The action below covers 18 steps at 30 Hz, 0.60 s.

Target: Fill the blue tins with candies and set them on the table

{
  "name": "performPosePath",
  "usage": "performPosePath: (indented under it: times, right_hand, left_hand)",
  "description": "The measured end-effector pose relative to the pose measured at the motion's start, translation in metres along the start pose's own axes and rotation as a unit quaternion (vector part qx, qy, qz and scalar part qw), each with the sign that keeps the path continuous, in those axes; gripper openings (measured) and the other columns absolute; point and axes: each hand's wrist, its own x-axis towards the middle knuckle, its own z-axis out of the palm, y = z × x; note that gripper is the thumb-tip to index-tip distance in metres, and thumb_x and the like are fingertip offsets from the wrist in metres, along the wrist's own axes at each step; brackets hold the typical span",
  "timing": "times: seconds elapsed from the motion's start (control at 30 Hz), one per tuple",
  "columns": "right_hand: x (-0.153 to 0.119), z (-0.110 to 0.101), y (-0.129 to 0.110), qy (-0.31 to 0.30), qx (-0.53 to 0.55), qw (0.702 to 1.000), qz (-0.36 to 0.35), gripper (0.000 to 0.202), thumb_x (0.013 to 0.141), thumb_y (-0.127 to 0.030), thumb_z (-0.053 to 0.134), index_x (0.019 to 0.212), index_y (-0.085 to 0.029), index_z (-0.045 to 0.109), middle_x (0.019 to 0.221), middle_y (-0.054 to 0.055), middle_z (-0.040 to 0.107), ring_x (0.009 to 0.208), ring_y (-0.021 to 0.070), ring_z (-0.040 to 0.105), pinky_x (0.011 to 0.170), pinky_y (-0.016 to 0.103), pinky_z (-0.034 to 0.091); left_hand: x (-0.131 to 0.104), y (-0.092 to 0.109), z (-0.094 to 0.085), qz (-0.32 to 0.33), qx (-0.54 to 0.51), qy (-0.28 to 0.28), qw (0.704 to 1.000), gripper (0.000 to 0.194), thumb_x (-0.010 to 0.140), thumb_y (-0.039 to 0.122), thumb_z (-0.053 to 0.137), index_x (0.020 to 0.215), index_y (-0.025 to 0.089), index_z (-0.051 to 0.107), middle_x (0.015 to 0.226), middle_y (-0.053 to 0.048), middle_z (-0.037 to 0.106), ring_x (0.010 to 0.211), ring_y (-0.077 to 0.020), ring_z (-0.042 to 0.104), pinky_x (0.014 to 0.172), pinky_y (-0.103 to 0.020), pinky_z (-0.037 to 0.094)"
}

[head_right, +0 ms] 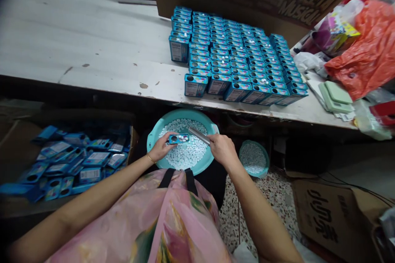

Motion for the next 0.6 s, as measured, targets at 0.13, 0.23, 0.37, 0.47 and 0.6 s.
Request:
performPosePath:
  times: [0.13,0.23,0.37,0.47,0.6]
  right_hand:
    - [0.001,0.01,0.005,0.003,0.023,1.0,0.005,0.035,0.083,-0.023,0.043,0.11,-0.031,0.063,0.101,0.001,0.068,0.093,0.0181,0.06,0.076,0.022,0.039]
    - [0.002,0.018,0.006,0.001,0.039,0.999,0.011,0.035,0.082,-0.024,0.043,0.111,-0.031,0.063,0.101,0.001,0.068,0.092,0.0185,0.06,0.076,0.023,0.04]
    - [0.003,0.026,0.006,-0.002,0.057,0.998,0.012,0.036,0.082,-0.023,0.044,0.112,-0.031,0.062,0.103,0.001,0.068,0.092,0.019,0.06,0.077,0.023,0.041]
    - [0.004,0.03,0.006,-0.002,0.07,0.997,0.016,0.036,0.082,-0.023,0.044,0.111,-0.031,0.062,0.103,0.002,0.068,0.093,0.0193,0.061,0.077,0.023,0.041]
    - [0.003,0.038,0.011,0.006,0.112,0.994,0.017,0.035,0.082,-0.024,0.043,0.109,-0.029,0.064,0.104,0.003,0.068,0.095,0.0202,0.061,0.079,0.025,0.042]
  left_hand:
    - [-0.004,0.005,-0.014,0.062,0.065,0.032,0.995,0.039,0.077,0.024,0.053,0.116,0.021,0.048,0.116,-0.008,0.055,0.111,-0.0218,0.049,0.097,-0.041,0.037]
    - [-0.006,0.007,-0.024,0.078,0.096,0.04,0.991,0.042,0.076,0.021,0.053,0.117,0.021,0.047,0.117,-0.008,0.056,0.111,-0.0225,0.05,0.097,-0.041,0.038]
    - [-0.008,0.014,-0.029,0.068,0.143,0.06,0.986,0.043,0.074,0.018,0.053,0.117,0.021,0.049,0.116,-0.008,0.056,0.111,-0.0246,0.05,0.096,-0.043,0.039]
    - [-0.011,0.033,-0.036,0.066,0.152,0.073,0.984,0.042,0.074,0.019,0.053,0.116,0.021,0.049,0.114,-0.008,0.057,0.109,-0.0244,0.051,0.095,-0.042,0.04]
    - [-0.003,0.071,-0.064,0.053,0.121,0.109,0.985,0.04,0.077,0.026,0.055,0.116,0.022,0.049,0.113,-0.007,0.058,0.104,-0.0225,0.054,0.093,-0.037,0.042]
